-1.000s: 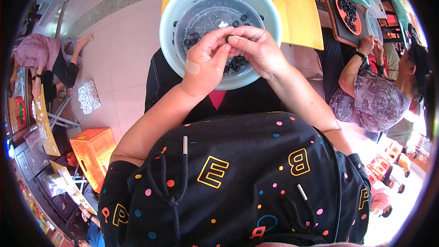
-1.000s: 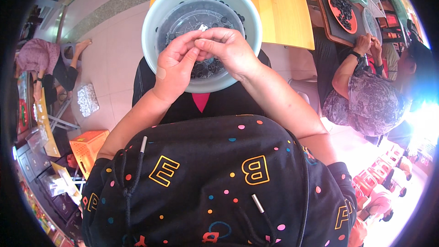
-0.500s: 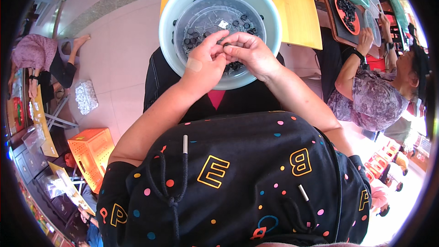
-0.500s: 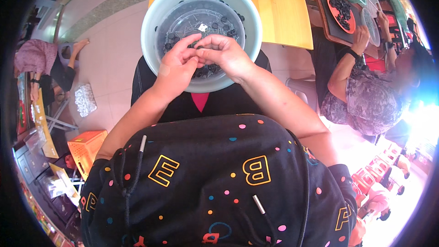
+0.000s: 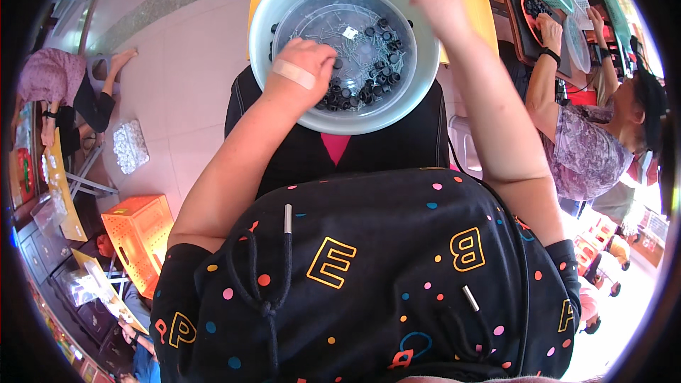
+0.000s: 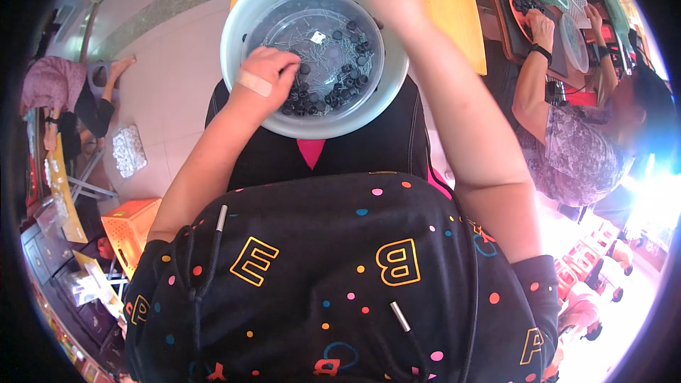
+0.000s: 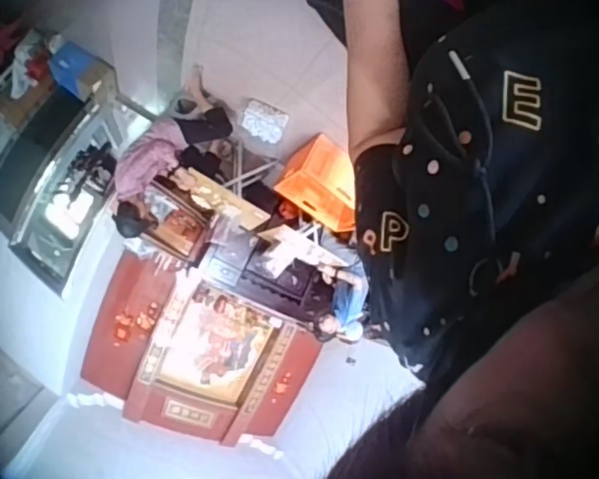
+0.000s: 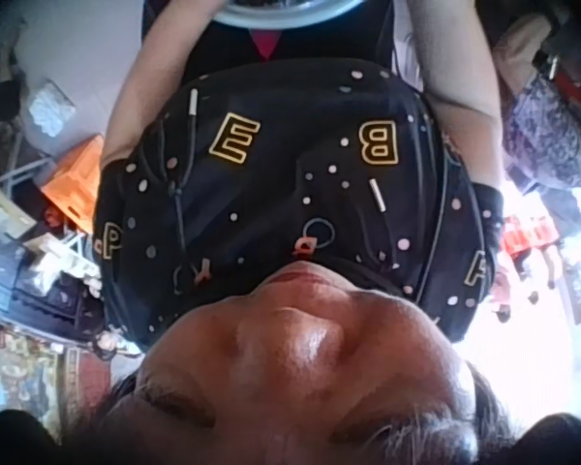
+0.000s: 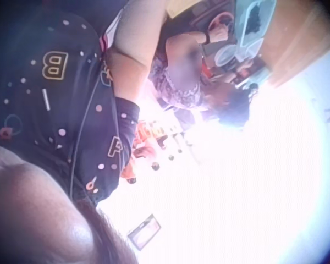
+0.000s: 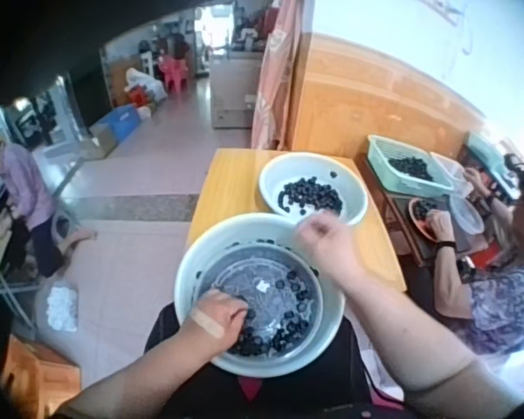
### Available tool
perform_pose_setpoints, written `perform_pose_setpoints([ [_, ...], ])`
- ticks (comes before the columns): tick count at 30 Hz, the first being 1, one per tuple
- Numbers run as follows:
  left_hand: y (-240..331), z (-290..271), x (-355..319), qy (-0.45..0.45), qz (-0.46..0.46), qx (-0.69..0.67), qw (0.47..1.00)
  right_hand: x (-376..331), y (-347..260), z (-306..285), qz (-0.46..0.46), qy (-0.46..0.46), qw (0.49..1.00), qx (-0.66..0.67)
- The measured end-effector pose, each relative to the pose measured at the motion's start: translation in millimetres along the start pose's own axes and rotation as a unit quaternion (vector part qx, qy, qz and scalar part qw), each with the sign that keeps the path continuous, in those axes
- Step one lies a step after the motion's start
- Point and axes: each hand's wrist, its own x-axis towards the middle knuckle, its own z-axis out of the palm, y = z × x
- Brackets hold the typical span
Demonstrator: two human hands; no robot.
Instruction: The person sorts small black plastic components by hand, taking them from a bowl of water and placing them into a tray.
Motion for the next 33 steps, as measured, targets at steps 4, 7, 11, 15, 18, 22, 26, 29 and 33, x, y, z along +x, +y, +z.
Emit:
perform_pose_setpoints([
  [4, 12.6, 10.4, 3.1, -0.054, 0.006, 0.056, 0.997, -53.5, 15.6, 40.9, -0.126, -0.202, 0.920, -0.312],
  [7, 11.2, 13.5, 1.1, -0.065, -0.002, 0.084, 0.994, -66.7, 28.4, 56.6, -0.177, -0.175, 0.893, -0.375],
  [11, 3.6, 15.4, 2.2, -0.068, -0.055, 0.058, 0.995, -74.7, 29.1, 57.6, -0.186, -0.191, 0.885, -0.382],
  [15, -0.7, 6.3, 5.3, 0.003, -0.107, -0.067, 0.992, -76.0, 29.0, 54.8, -0.171, -0.171, 0.906, -0.347],
  [18, -2.1, -2.5, 8.1, 0.025, -0.169, -0.130, 0.977, -81.6, 29.3, 60.4, -0.223, -0.181, 0.891, -0.352],
  [22, 4.2, -10.7, 9.0, 0.013, -0.199, -0.141, 0.970, -82.6, 31.1, 59.9, -0.199, -0.194, 0.905, -0.323],
  [26, -6.6, -1.5, -1.5, 0.042, 0.001, -0.005, 0.999, -82.4, 29.5, 51.0, -0.134, -0.141, 0.965, -0.179],
  [29, 7.0, -3.0, -4.0, -0.084, -0.011, 0.006, 0.996, -86.7, 29.9, 45.4, -0.026, -0.120, 0.991, -0.060],
  [33, 13.0, 10.3, -8.2, -0.112, 0.024, 0.095, 0.989, -90.8, 33.1, 40.5, -0.014, -0.097, 0.994, -0.040],
])
